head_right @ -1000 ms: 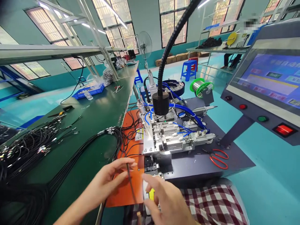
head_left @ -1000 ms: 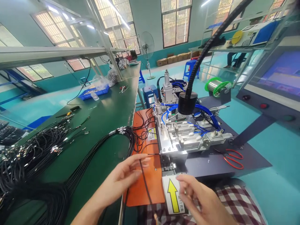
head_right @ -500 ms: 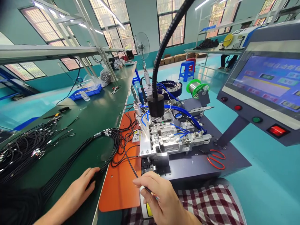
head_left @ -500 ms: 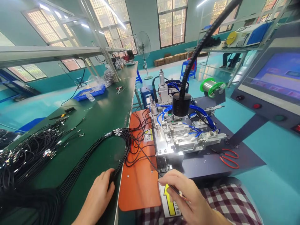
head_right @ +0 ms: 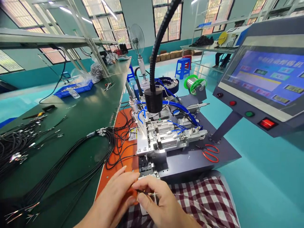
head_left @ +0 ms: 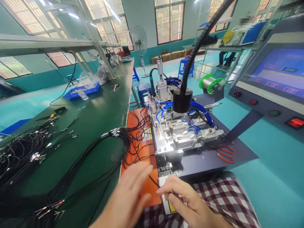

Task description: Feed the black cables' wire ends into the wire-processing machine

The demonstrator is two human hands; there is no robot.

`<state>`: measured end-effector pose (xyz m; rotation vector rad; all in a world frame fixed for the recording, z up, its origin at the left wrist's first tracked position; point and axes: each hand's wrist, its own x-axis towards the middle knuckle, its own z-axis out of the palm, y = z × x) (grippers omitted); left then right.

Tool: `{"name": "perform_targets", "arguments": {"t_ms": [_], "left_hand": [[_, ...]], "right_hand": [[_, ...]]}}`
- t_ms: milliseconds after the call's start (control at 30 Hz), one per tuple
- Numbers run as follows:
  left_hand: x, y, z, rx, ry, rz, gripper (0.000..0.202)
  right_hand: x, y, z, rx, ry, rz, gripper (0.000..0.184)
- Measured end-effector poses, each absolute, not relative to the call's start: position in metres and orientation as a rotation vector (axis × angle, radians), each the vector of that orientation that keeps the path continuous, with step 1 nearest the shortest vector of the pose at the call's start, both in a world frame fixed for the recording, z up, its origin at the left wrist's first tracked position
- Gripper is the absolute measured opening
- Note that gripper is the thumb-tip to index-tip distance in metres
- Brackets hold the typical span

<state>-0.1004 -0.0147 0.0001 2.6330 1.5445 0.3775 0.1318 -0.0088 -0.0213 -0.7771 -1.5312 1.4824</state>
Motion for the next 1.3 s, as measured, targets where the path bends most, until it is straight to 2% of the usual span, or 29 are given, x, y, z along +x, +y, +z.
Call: {"name": "perform_targets", "arguments": {"t_ms": [133, 267, 367, 533, 767, 1033, 1300], "left_hand": [[-0.050, -0.014, -0.001, 2.615, 1.338, 0.470, 0.026], [-0.041, -0.010, -0.001, 2.432, 1.317, 0.522, 0.018], [-0.032, -0.007, -0.001, 2.133, 1.237, 0.585, 0.021], [-0.017, 0.001, 0.002, 1.735, 1.261, 0.682, 0.017], [-0.017, 0.008, 0.000, 1.702, 1.283, 0.693, 0.016], [-0.014, 0.006, -0.006, 1.490, 1.343, 0.731, 0.015], [-0.013, 0.007, -0.001, 1.305, 1.335, 0.715, 0.015]], "right_hand": [[0.133, -0.009, -0.025, -1.023, -1.114, 1.742, 0.016], [0.136, -0.005, -0.032, -1.110, -1.057, 1.716, 0.012], [0.143, -0.001, -0.039, -1.077, -1.110, 1.718, 0.008], [0.157, 0.010, -0.037, -1.051, -1.129, 1.746, 0.013], [0.162, 0.016, -0.034, -1.077, -1.140, 1.696, 0.013], [0.157, 0.019, -0.028, -1.020, -0.965, 1.811, 0.030], [0.146, 0.017, -0.040, -0.863, -0.752, 1.938, 0.028]]}}
